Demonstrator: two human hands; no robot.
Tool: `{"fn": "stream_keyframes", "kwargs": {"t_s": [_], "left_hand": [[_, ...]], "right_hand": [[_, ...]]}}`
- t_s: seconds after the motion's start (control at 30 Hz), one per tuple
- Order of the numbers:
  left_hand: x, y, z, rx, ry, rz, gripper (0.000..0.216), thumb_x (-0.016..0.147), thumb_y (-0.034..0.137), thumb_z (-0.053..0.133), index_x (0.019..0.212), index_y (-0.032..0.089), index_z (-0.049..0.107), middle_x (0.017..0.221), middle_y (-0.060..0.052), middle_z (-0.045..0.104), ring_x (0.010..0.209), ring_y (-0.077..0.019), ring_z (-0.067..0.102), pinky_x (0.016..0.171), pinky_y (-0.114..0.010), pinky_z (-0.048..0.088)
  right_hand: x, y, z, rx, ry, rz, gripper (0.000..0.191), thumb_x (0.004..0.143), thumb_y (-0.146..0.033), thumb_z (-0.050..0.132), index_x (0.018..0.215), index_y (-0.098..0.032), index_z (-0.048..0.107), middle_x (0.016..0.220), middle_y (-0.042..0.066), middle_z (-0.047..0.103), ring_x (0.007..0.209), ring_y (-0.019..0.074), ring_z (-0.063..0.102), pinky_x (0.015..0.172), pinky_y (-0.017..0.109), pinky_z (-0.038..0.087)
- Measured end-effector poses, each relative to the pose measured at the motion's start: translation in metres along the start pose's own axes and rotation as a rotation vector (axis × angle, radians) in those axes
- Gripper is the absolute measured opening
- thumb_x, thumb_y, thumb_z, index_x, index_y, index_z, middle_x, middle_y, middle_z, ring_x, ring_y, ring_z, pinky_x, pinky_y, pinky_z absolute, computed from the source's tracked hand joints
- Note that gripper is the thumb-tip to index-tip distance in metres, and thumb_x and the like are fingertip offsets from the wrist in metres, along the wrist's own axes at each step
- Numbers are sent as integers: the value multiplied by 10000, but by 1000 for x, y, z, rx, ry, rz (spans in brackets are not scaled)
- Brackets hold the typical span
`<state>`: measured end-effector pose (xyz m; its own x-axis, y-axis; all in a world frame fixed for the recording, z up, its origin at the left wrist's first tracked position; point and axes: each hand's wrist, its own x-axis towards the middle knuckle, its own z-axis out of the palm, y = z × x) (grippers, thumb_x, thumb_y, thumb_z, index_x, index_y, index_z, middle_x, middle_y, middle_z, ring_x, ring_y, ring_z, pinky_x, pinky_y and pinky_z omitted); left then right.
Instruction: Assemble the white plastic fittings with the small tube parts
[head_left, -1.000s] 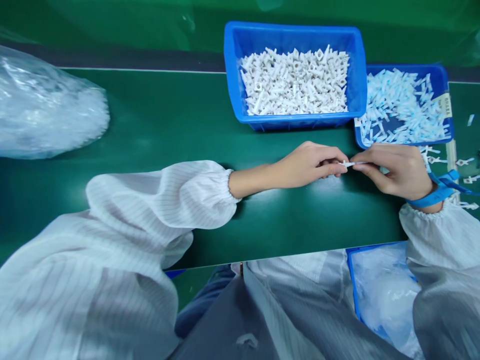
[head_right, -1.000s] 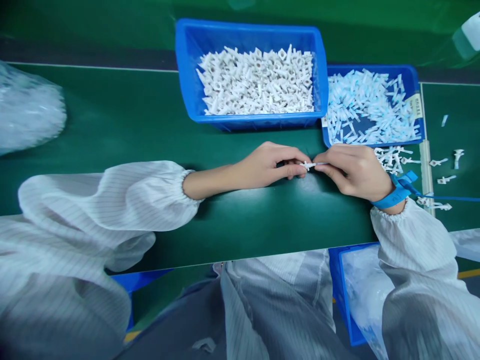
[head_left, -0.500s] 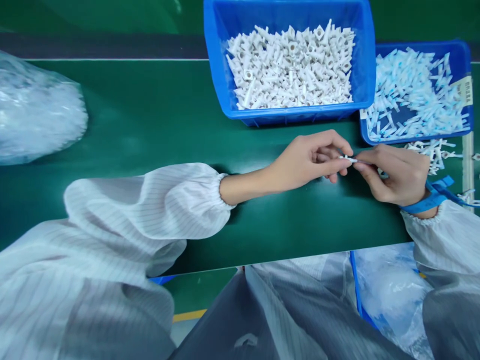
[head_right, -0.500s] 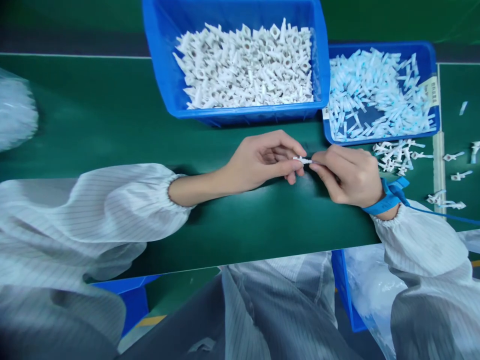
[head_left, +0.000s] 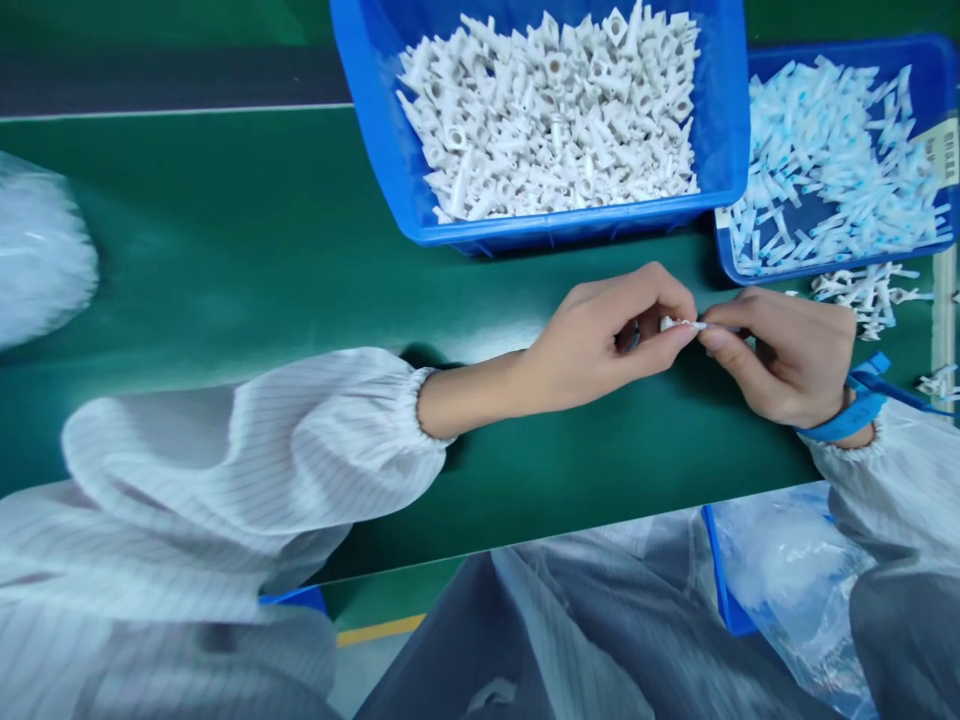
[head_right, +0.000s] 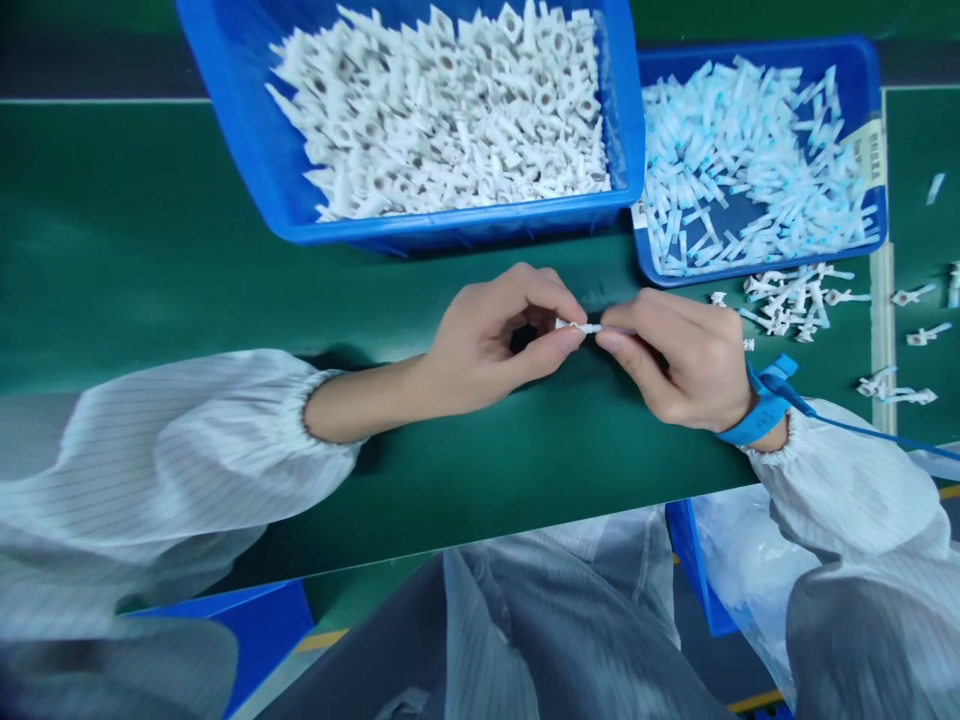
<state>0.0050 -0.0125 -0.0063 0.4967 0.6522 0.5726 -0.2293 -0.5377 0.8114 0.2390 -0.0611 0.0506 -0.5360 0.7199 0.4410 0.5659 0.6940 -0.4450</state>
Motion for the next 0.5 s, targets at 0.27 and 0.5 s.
{"fn": "stream_keyframes", "kwargs": {"t_s": [0.27,0.5], "left_hand": [[-8,9,1,-31,-39,-259,535,1174,706,603,1025,222,774,734,16,744,594,-86,697,570,-204,550],[-5,21,5,-256,27,-449,523,1040,724,838,953,212,777,796,1,836,651,-118,795,602,-209,664]], "right_hand": [[2,-5,0,39,-27,55,109,1156,-214,688,1096,-252,772,842,-1,773,582,137,596,566,311,466],[4,-10,3,-112,-7,37,202,1168,-208,638,1082,-219,820,811,25,755,616,154,642,573,319,490]]}}
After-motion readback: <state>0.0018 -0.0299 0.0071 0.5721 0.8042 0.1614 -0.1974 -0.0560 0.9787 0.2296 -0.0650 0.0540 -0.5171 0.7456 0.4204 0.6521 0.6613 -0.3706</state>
